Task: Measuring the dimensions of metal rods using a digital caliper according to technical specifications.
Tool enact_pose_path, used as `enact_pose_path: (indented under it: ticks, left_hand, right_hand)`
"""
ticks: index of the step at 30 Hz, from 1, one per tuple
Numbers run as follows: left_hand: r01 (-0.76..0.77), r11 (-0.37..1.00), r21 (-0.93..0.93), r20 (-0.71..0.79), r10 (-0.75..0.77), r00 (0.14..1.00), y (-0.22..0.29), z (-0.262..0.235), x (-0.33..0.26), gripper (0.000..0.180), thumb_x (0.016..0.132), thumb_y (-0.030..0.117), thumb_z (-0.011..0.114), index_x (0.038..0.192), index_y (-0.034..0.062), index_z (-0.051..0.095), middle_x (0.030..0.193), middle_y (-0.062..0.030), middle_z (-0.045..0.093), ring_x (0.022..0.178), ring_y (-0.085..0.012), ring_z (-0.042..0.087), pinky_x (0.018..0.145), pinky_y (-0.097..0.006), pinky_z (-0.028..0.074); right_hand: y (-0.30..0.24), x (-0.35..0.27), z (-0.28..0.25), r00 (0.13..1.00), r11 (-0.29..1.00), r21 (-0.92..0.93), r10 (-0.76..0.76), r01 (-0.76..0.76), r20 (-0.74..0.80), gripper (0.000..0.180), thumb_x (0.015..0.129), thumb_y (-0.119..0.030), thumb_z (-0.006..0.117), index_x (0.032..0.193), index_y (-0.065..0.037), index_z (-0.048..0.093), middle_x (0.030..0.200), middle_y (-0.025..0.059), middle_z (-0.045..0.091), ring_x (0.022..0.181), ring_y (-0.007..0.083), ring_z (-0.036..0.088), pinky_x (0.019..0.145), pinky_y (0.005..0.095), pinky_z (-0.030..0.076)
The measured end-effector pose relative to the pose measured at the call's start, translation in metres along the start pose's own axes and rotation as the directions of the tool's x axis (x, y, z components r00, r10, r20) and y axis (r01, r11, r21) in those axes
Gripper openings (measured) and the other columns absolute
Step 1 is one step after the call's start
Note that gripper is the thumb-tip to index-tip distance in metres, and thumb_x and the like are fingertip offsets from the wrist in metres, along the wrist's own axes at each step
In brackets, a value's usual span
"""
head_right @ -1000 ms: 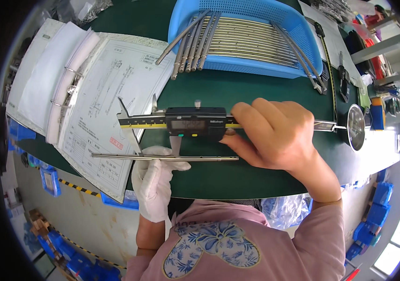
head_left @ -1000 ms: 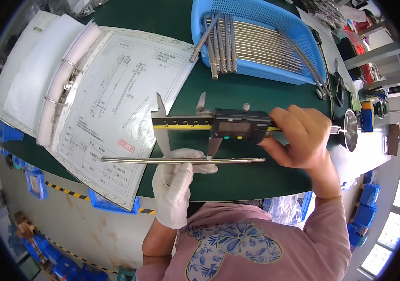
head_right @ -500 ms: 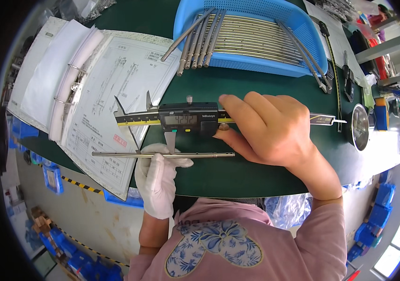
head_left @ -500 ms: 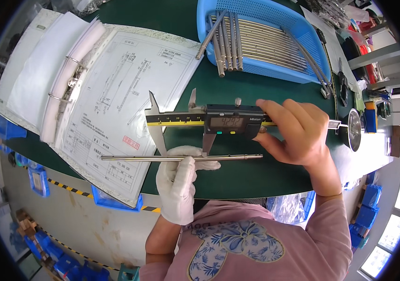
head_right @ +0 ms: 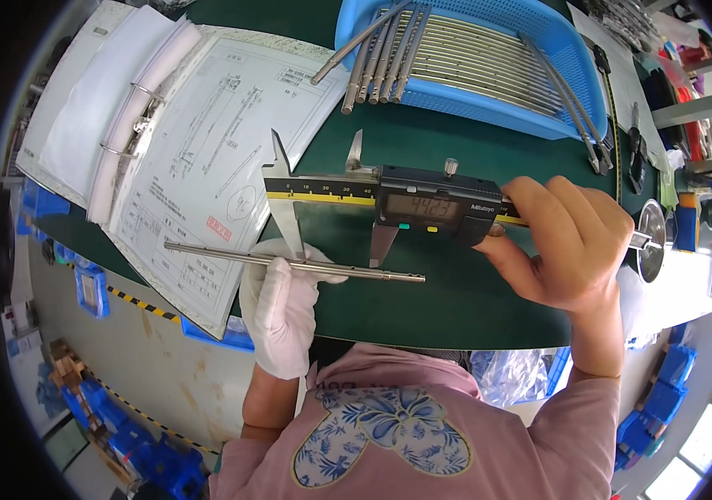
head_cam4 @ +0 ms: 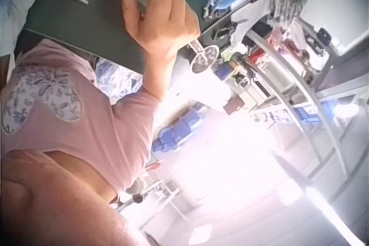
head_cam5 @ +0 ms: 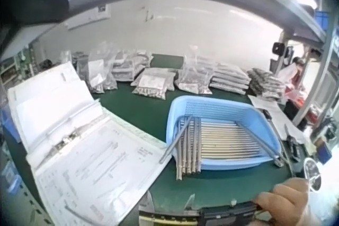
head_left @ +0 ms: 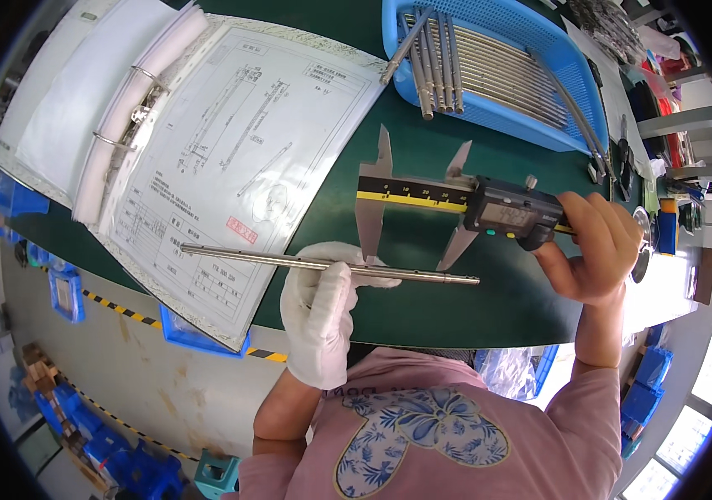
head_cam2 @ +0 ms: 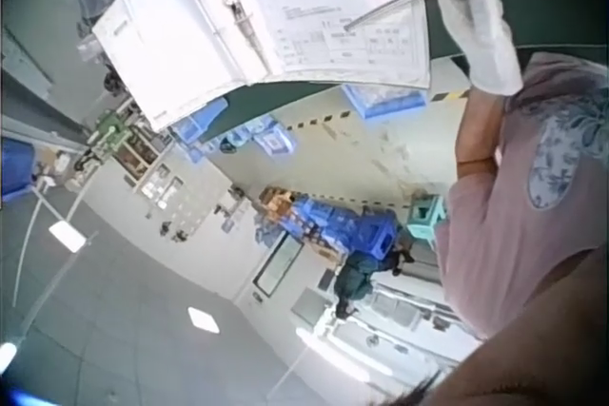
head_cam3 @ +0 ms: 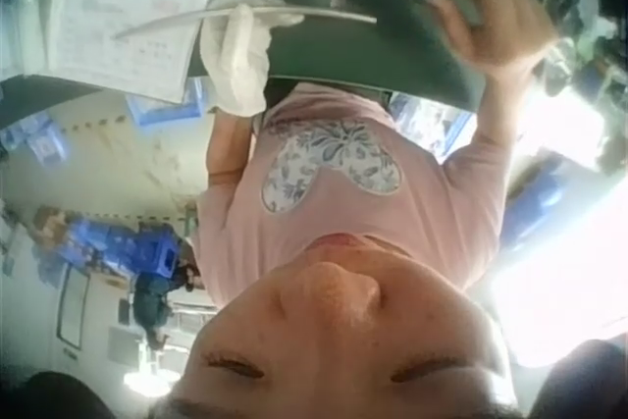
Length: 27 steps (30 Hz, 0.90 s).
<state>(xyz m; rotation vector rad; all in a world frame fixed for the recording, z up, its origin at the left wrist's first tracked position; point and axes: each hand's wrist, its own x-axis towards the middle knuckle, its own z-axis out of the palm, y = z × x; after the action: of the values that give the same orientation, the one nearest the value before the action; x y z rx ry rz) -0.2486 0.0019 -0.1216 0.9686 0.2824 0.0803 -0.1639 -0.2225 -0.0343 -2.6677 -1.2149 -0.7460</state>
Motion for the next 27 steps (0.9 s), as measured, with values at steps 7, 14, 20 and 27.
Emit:
enact_pose_path:
  ticks: [7, 14, 20, 27]
  left_hand:
    - [0.020, 0.998, 0.065, 0.063, -0.024, 0.998, -0.0028, -0.0061, -0.0016, 0.018, 0.091, 0.015, 0.041, 0.099, 0.0000, 0.047, 0.092, -0.0109, 0.052, 0.083, -0.0212, 0.055, 0.073, -0.038, 0.049]
    - [0.016, 0.997, 0.075, 0.068, -0.021, 0.997, -0.0007, -0.0047, -0.0016, 0.018, 0.091, 0.013, 0.041, 0.100, -0.0008, 0.047, 0.093, -0.0116, 0.053, 0.083, -0.0218, 0.056, 0.075, -0.039, 0.050]
    - [0.024, 0.997, 0.075, 0.043, -0.027, 0.999, -0.0017, -0.0046, -0.0025, 0.018, 0.091, 0.013, 0.041, 0.099, -0.0013, 0.047, 0.093, -0.0121, 0.053, 0.082, -0.0215, 0.056, 0.074, -0.039, 0.050]
    - [0.012, 0.997, 0.078, 0.040, -0.015, 0.999, -0.0032, -0.0054, -0.0023, 0.019, 0.091, 0.014, 0.042, 0.100, -0.0015, 0.048, 0.094, -0.0124, 0.054, 0.081, -0.0215, 0.057, 0.074, -0.039, 0.050]
  right_hand:
    - [-0.0010, 0.0000, 0.0059, 0.999, 1.000, 0.015, -0.015, 0.015, -0.029, 0.038, 0.064, -0.034, 0.071, 0.076, -0.001, 0.057, 0.054, 0.0035, 0.043, 0.040, 0.0170, 0.040, 0.037, 0.0268, 0.030]
    - [0.0000, 0.0011, 0.0066, 0.998, 0.999, 0.007, -0.032, 0.032, -0.053, 0.038, 0.063, -0.035, 0.072, 0.073, -0.002, 0.056, 0.053, 0.0029, 0.042, 0.039, 0.0165, 0.038, 0.036, 0.0262, 0.028]
    - [0.0002, 0.0029, 0.0069, 0.997, 0.999, 0.002, -0.042, 0.043, -0.070, 0.038, 0.062, -0.035, 0.073, 0.071, -0.003, 0.055, 0.052, 0.0020, 0.040, 0.039, 0.0156, 0.037, 0.036, 0.0259, 0.027]
    - [0.0003, 0.0000, 0.0067, 1.000, 1.000, -0.011, -0.008, 0.008, -0.026, 0.043, 0.067, -0.041, 0.071, 0.071, -0.001, 0.055, 0.051, 0.0036, 0.042, 0.041, 0.0161, 0.039, 0.039, 0.0268, 0.028]
